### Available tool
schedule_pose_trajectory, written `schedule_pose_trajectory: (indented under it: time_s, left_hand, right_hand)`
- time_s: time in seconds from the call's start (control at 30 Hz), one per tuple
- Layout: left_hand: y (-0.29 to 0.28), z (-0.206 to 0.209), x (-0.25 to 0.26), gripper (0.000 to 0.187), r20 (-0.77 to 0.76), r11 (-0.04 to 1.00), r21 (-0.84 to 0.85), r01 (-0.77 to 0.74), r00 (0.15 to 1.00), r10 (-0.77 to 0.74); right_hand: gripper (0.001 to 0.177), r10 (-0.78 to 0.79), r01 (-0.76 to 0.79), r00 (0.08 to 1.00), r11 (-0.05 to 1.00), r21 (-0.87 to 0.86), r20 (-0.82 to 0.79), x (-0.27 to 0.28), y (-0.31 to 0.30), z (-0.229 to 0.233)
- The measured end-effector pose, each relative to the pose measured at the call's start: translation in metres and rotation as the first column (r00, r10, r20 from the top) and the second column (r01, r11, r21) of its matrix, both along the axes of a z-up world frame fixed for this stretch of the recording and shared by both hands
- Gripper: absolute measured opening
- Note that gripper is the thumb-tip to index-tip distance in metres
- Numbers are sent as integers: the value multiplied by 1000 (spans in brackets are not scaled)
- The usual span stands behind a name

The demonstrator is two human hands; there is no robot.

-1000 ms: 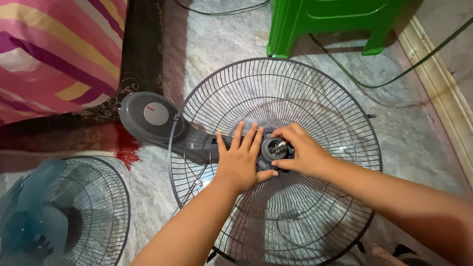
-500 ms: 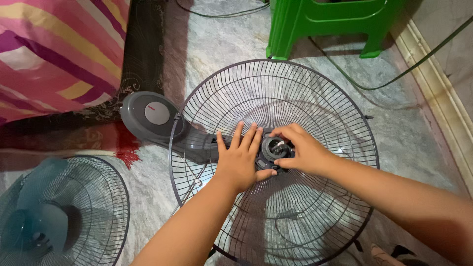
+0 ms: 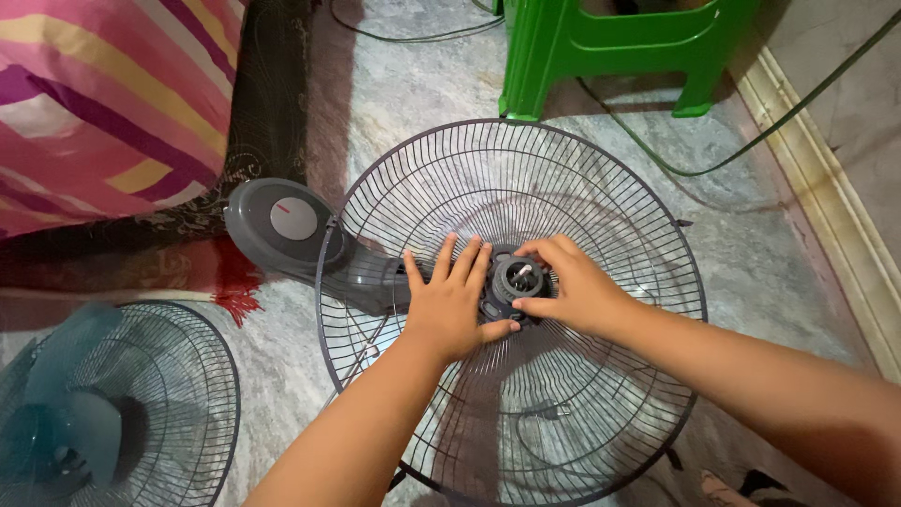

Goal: The person assembles an electric fan by hand. They place the fan blade onto the motor shaft, attach the front grille, and secure it by tightening the central nut. The person repeats this assembly process on a second fan.

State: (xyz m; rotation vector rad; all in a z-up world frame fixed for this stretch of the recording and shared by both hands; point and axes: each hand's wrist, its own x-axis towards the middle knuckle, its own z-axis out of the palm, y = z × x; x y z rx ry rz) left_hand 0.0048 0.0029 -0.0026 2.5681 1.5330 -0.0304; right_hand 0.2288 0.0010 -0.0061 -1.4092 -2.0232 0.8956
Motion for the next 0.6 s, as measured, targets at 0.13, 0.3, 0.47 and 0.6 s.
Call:
schedule_pose_trajectory:
  time_s: [0.13, 0.3, 0.47, 0.6]
  left_hand:
    - [1, -4, -1, 111, 117, 1000, -1, -22, 993, 21]
    - [2, -3, 0, 92, 263, 999, 0, -39, 964, 38]
    - [2, 12, -5, 87, 363, 997, -71, -5, 931, 31]
    - [-2, 24, -9, 82, 424, 998, -60, 16, 905, 12]
  right_hand:
    - [67, 5, -3, 999, 999, 42, -42, -1, -1, 4]
    - [68, 10, -3, 998, 994, 111, -63, -1, -2, 13]
    - [66, -24, 29, 997, 997, 69, -71, -3, -5, 24]
    - [66, -7, 17, 998, 988, 154, -64, -5, -6, 35]
